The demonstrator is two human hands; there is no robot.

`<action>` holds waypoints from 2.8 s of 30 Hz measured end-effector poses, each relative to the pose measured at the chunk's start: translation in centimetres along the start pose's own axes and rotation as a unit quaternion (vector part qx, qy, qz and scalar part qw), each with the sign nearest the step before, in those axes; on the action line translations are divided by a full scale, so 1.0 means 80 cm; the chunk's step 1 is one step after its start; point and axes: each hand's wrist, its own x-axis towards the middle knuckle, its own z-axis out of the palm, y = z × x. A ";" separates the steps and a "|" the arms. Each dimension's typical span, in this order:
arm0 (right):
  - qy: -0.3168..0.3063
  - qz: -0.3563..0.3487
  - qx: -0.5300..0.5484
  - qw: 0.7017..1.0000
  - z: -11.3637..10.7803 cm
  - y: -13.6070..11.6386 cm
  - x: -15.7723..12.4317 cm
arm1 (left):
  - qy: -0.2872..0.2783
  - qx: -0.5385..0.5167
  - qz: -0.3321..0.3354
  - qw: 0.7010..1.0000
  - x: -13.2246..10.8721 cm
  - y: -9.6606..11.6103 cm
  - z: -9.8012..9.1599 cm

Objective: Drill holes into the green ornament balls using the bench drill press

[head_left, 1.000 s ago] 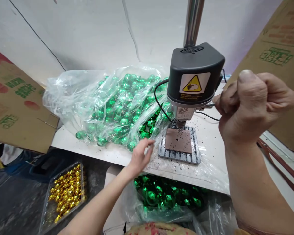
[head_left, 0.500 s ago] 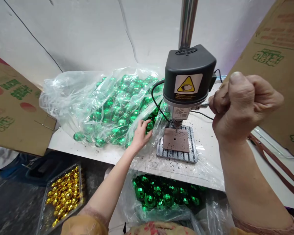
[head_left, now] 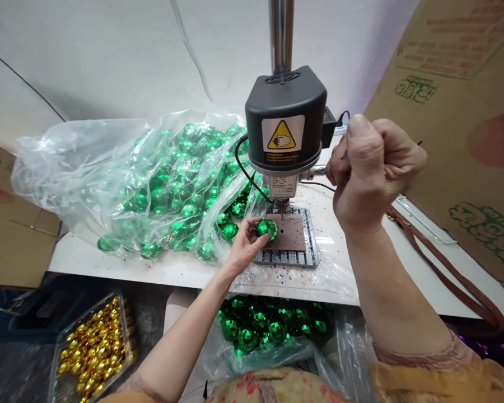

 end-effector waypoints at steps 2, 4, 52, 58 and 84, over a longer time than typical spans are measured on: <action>0.000 0.007 -0.025 1.000 0.000 0.000 -0.001 | -0.007 0.030 0.008 0.999 0.006 -0.005 -0.001; 0.000 0.005 -0.026 1.000 0.000 0.000 -0.002 | -0.023 0.060 0.014 0.998 0.011 -0.008 -0.001; 0.045 -0.083 -0.004 0.995 -0.012 0.013 -0.039 | 0.016 0.176 0.105 0.979 0.018 -0.029 0.052; 0.071 -0.078 -0.012 0.994 -0.013 0.021 -0.047 | 0.011 0.170 0.107 0.979 0.017 -0.030 0.053; -0.045 -0.193 0.033 0.980 -0.035 0.032 -0.064 | 0.031 0.156 0.101 0.982 0.016 -0.026 0.053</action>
